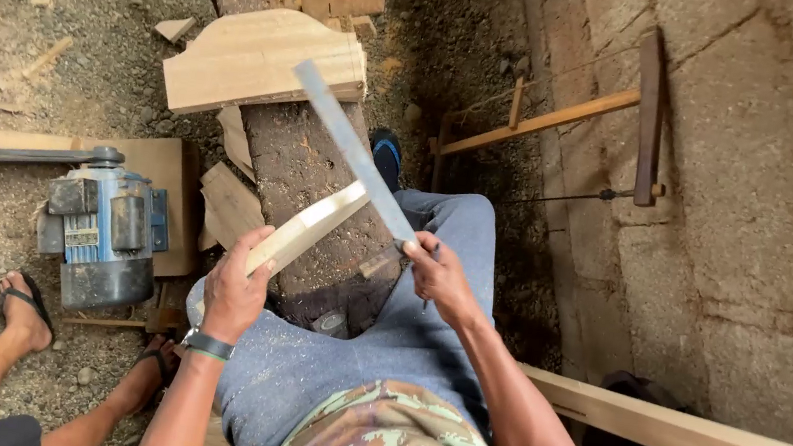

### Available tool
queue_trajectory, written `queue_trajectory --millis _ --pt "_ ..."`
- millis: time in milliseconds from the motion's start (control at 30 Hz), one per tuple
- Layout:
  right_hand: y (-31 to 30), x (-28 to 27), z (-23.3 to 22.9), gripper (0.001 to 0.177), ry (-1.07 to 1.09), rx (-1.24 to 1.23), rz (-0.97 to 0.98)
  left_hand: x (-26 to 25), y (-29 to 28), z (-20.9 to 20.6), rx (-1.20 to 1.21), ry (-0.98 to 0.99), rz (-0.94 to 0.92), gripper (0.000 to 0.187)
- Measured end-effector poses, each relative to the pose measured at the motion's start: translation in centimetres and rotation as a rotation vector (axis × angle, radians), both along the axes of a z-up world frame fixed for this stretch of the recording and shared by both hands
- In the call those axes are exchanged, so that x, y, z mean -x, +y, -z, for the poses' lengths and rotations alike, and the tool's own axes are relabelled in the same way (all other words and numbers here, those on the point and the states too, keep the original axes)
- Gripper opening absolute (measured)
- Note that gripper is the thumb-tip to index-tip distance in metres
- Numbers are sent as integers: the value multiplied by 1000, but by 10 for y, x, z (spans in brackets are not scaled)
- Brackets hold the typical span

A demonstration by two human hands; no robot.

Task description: The person sits on the floor and uses a metal square ruler and a pen to mark lines on a piece of wood resting on their lap. They repeatedly position the ruler and draw lines to create a pattern on the wood surface.

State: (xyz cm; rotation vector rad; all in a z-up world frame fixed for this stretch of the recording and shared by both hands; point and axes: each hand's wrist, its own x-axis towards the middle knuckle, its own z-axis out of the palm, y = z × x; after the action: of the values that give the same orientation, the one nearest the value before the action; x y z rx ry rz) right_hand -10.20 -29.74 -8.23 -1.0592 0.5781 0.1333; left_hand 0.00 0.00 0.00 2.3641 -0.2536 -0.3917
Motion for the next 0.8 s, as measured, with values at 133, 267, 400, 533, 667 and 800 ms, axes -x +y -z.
queue_trajectory --millis 133,267,400,533,667,800 --pt "14 -36 24 17 -9 -41 -63 -6 -25 -5 -135 -98 70 55" --pt "19 -60 23 16 5 -44 -132 -16 -58 4 -263 -176 218 59" --pt "21 -77 13 18 56 -135 -178 -42 -103 -32 -448 -40 402 85" --pt "22 -74 7 16 163 -236 -175 -42 -103 -2 -481 -90 502 74" --pt "22 -64 -3 20 237 -260 -130 -30 -105 -1 -455 -243 590 59" --pt "18 -61 -13 25 295 -263 -114 -21 -109 -4 -565 -423 612 53"
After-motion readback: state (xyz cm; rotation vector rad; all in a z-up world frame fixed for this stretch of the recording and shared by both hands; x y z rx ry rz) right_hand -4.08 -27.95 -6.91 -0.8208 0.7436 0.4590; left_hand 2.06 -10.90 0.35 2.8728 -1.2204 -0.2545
